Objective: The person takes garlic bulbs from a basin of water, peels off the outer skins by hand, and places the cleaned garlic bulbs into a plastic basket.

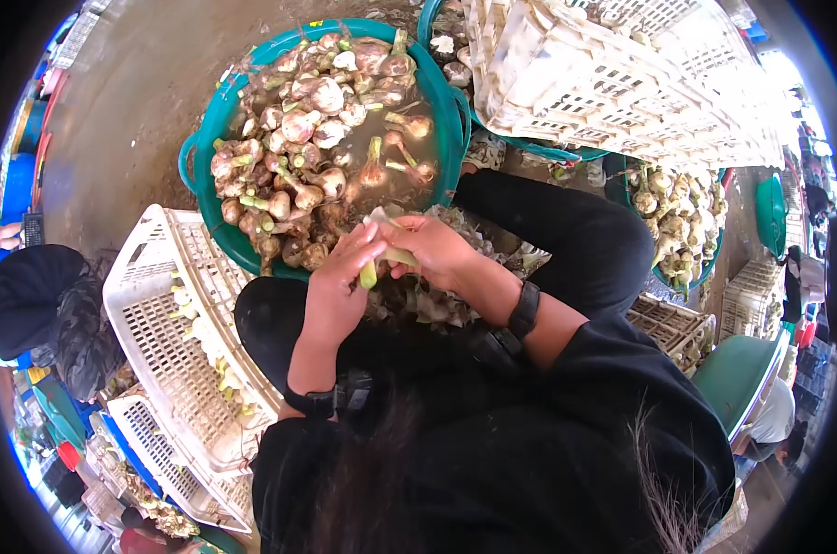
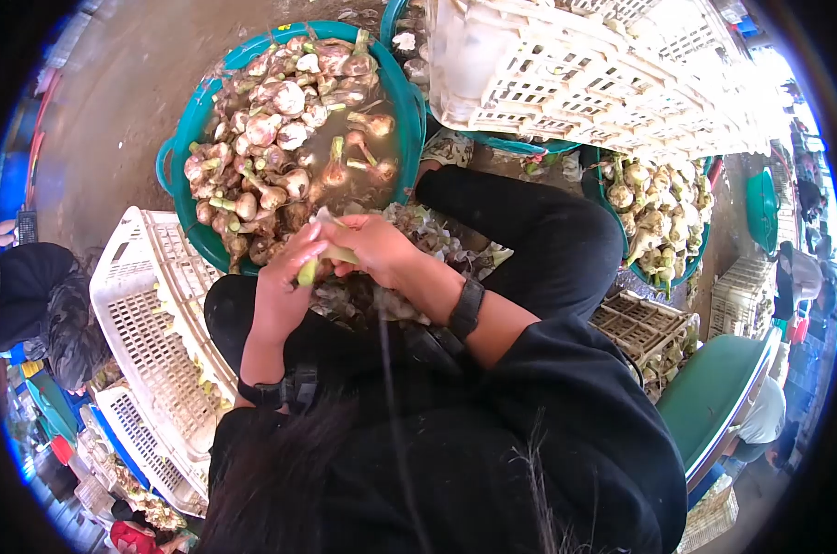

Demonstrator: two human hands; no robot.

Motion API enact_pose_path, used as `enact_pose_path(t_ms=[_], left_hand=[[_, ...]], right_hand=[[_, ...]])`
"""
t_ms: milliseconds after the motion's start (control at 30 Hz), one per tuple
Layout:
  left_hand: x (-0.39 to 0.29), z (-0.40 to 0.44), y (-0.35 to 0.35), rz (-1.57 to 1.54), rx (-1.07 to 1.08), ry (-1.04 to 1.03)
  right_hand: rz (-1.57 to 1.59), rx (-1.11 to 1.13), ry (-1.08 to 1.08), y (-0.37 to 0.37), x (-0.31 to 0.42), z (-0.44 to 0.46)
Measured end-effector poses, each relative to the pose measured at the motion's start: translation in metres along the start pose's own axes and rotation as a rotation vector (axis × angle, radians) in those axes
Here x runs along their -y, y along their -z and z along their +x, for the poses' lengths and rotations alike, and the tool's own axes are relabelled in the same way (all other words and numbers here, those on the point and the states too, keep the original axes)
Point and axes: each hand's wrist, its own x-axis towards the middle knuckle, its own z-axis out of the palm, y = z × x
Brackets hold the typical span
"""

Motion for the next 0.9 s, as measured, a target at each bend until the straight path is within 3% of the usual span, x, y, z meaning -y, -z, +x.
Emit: enact_pose_path(t_ms=[67, 100, 133, 200, 267, 333, 367, 400, 467, 500, 533, 600, 667, 700, 767, 800, 867, 900], left_hand=[[0.007, 0.0, -0.014, -0.41, -0.32, 0.192], [0.009, 0.001, -0.024, -0.745, -0.575, 0.313], [0.011, 0.002, -0.027, -0.744, -0.577, 0.31], [0.012, 0.0, -0.031, -1.318, -0.738, 0.634], [0.013, -0.006, -0.046, -1.241, -0.792, 0.807], [0.012, -0.005, -0.052, -1.197, -0.914, 0.957], [0.016, -0.001, -0.046, -1.196, -0.997, 0.97], [0.021, 0.002, -0.036, -1.192, -1.08, 0.983], [0.026, 0.001, -0.025, -1.141, -1.04, 0.949], [0.025, 0.002, -0.023, -1.013, -0.991, 0.94], [0.024, 0.005, -0.022, -0.887, -0.939, 0.925], [0.014, 0.009, -0.019, -0.833, -0.934, 0.896], [0.004, 0.011, -0.02, -0.734, -0.883, 0.743], [0.002, 0.013, -0.022, -0.696, -0.874, 0.757], [-0.006, 0.014, -0.021, -0.776, -0.882, 0.815], [-0.01, 0.014, -0.017, -0.854, -0.898, 0.879], [0.005, 0.003, 0.002, -1.373, -0.917, 1.058], [0.012, -0.005, 0.009, -1.471, -0.914, 1.07]], right_hand=[[0.153, 0.21, 0.368, 0.003, -0.001, -0.006], [-0.026, 0.107, 0.374, -0.001, 0.007, -0.024], [-0.028, 0.109, 0.376, 0.005, 0.004, -0.031], [-0.79, 0.109, 0.71, 0.017, -0.007, -0.039], [-0.774, 0.064, 0.719, 0.027, -0.015, -0.045], [-1.097, 0.132, 0.985, 0.036, -0.017, -0.053], [-1.255, 0.315, 0.809, 0.045, -0.023, -0.057], [-1.251, 0.315, 0.815, 0.053, -0.032, -0.057], [-1.914, 0.151, 0.369, 0.065, -0.044, -0.055], [-1.98, 0.014, 0.204, 0.064, -0.038, -0.058], [-1.98, 0.004, 0.206, 0.057, -0.029, -0.057], [-1.405, -0.187, 0.498, 0.032, -0.012, -0.05], [-0.918, -0.201, 0.76, 0.004, -0.001, -0.036], [-0.915, -0.208, 0.761, 0.0, 0.0, -0.028], [-0.991, -0.064, 1.102, -0.004, -0.001, -0.014], [-0.985, -0.056, 1.105, 0.001, -0.005, -0.015], [-1.568, 0.128, 0.875, 0.02, -0.019, -0.023], [-1.558, 0.14, 0.883, 0.029, -0.028, -0.023]])
